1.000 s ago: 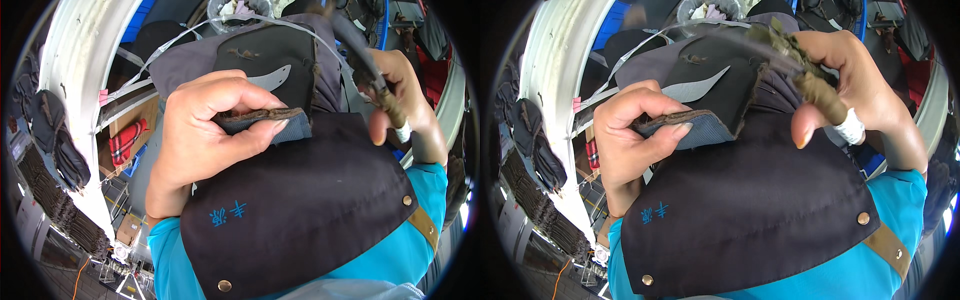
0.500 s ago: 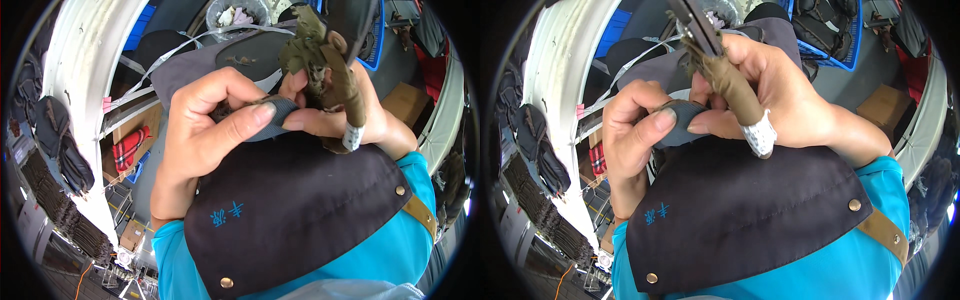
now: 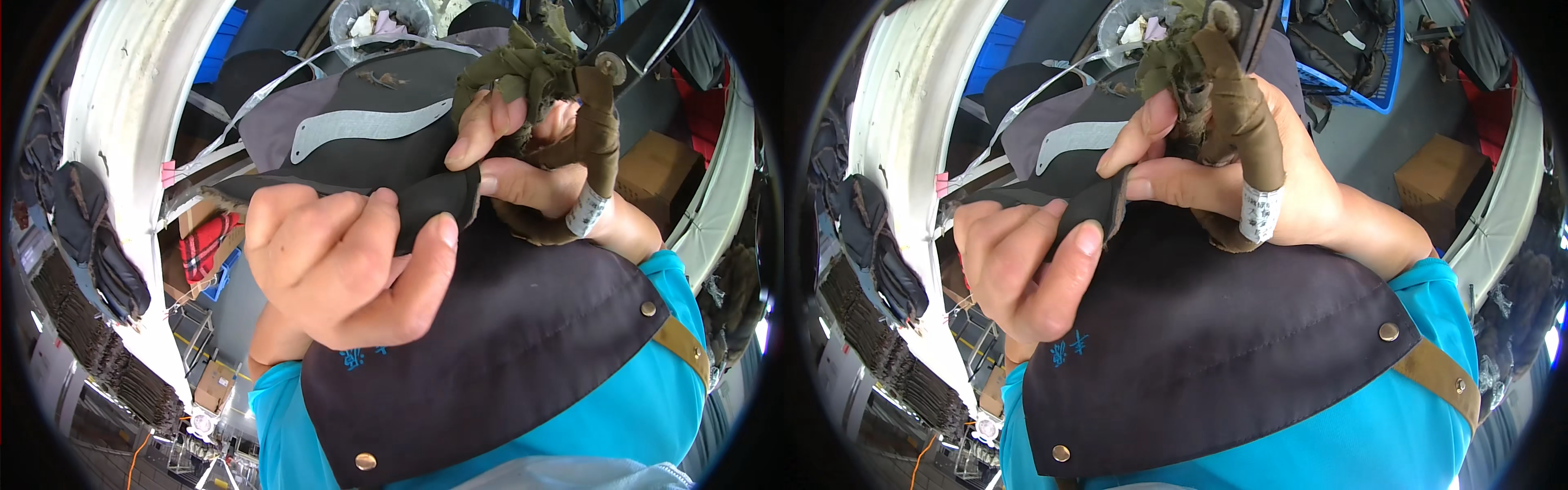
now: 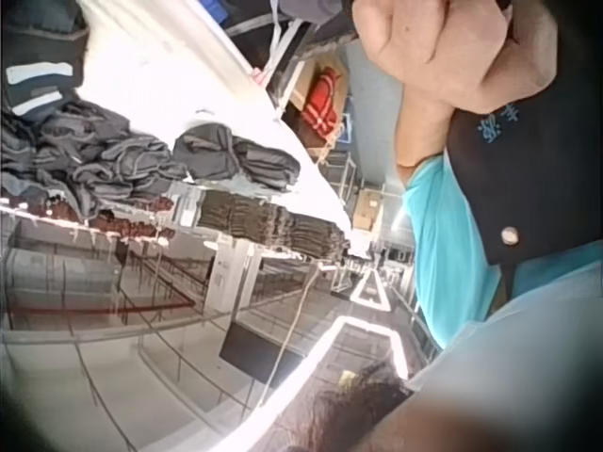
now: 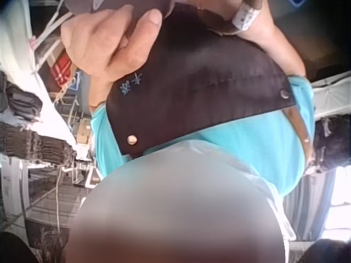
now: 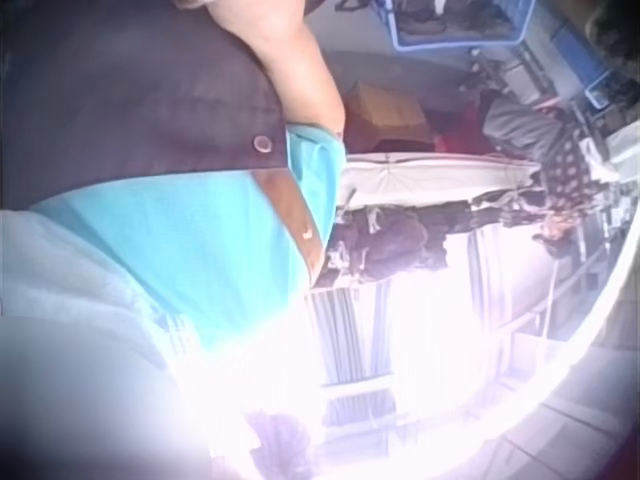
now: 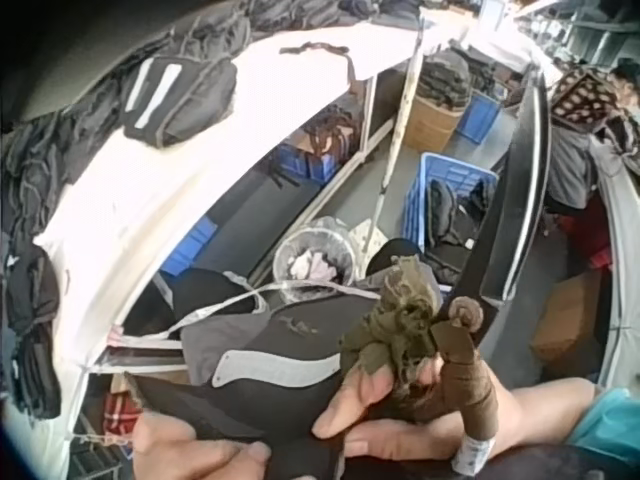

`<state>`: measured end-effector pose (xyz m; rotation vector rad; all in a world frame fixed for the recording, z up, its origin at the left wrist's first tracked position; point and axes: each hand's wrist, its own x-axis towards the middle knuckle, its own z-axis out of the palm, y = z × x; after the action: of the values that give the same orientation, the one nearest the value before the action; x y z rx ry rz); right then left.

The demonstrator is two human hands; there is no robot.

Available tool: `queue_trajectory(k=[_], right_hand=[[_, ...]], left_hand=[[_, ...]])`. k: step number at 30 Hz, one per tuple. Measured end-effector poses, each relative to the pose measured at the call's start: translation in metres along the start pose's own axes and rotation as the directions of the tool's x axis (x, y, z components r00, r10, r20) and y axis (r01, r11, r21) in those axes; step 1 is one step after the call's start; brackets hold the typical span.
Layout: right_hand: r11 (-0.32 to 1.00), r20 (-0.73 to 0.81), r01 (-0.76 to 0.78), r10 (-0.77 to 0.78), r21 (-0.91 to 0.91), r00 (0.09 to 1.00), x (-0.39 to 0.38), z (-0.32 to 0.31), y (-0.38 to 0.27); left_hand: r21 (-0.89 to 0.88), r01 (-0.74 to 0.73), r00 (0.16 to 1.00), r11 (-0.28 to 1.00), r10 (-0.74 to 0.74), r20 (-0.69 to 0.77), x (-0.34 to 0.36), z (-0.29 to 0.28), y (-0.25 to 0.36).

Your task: Using large scissors to trim excess fur or material from the edges of a leather component.

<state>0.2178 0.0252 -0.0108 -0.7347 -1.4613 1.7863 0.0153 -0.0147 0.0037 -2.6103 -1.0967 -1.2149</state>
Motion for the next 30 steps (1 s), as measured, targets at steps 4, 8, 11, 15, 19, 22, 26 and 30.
queue_trajectory(k=[4, 8, 11, 15, 19, 22, 26, 30], right_hand=[[0.997, -0.04, 0.027, -0.024, 0.067, 0.999, -0.001, 0.001, 0.005], [0.999, -0.047, -0.037, 0.039, 0.033, 0.998, -0.002, 0.0, 0.004], [0.997, -0.057, -0.053, 0.056, 0.059, 0.997, -0.002, 0.0, 0.005], [0.992, -0.071, 0.024, -0.015, 0.127, 0.997, -0.001, 0.001, 0.005], [0.985, 0.014, -0.021, 0.023, -0.172, 1.0, -0.001, -0.007, 0.002], [0.996, -0.006, -0.082, 0.082, -0.039, 0.997, -0.004, -0.014, 0.001], [0.883, 0.064, -0.144, 0.192, -0.446, 0.979, -0.001, -0.04, -0.015], [0.58, 0.301, 0.255, -0.018, -0.774, 0.953, 0.001, -0.058, -0.021]], left_hand=[[0.085, -0.08, 0.997, 0.993, 0.079, 0.022, -0.001, -0.001, 0.0], [0.063, -0.093, 0.994, 0.994, 0.088, 0.07, -0.002, -0.006, 0.001], [0.003, -0.108, 0.982, 0.994, 0.106, 0.159, -0.002, -0.009, 0.0], [-0.1, -0.029, 0.989, 0.995, 0.043, 0.138, 0.002, -0.007, -0.003], [-0.407, 0.285, 0.955, 0.868, -0.221, 0.198, 0.004, 0.003, -0.013], [-0.521, 0.348, 0.933, 0.78, -0.234, 0.274, 0.0, 0.006, -0.015], [-0.589, 0.429, 0.903, 0.684, -0.299, 0.31, -0.006, 0.004, -0.019], [-0.669, 0.479, 0.872, 0.568, -0.392, 0.292, -0.008, 0.005, -0.017]])
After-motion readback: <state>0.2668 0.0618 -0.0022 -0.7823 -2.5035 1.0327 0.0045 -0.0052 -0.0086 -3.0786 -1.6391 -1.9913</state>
